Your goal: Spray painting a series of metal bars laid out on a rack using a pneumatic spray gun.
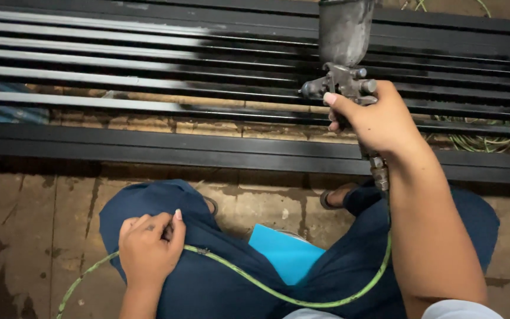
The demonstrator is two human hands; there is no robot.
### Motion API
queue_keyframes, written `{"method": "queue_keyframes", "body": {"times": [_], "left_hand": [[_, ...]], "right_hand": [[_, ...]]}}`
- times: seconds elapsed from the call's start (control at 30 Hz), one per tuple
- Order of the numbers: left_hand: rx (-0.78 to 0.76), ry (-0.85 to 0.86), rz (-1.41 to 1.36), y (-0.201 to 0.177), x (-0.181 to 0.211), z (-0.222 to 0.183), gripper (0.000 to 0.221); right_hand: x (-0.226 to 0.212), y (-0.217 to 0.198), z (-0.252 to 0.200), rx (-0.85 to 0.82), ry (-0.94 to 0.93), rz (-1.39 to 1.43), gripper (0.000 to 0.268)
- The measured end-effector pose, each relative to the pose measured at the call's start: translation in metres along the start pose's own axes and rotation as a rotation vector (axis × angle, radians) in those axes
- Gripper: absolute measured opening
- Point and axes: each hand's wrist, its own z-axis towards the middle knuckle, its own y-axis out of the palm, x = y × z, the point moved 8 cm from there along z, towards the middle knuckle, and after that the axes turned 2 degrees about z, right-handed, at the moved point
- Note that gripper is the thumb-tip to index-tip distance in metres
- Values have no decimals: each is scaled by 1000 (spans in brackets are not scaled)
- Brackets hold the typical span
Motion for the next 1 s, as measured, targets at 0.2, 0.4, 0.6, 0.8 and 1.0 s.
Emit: {"method": "queue_keyframes", "body": {"times": [0.2,0.4,0.6,0.8,1.0], "left_hand": [[19,-21,-13,0,-4,-3,46],[11,-7,-5,1,-1,-1,48],[-22,-28,-39,2,3,-5,34],[0,-11,-21,-17,6,-40,22],[556,-186,15,34,-87,-227,27]], "right_hand": [[7,-8,-4,33,30,-136,18],[37,-49,-2,158,-13,-308,21],[90,-95,-6,372,-242,-294,22],[70,-75,-47,197,-340,-1,21],[61,-66,-69,243,-427,-146,27]]}}
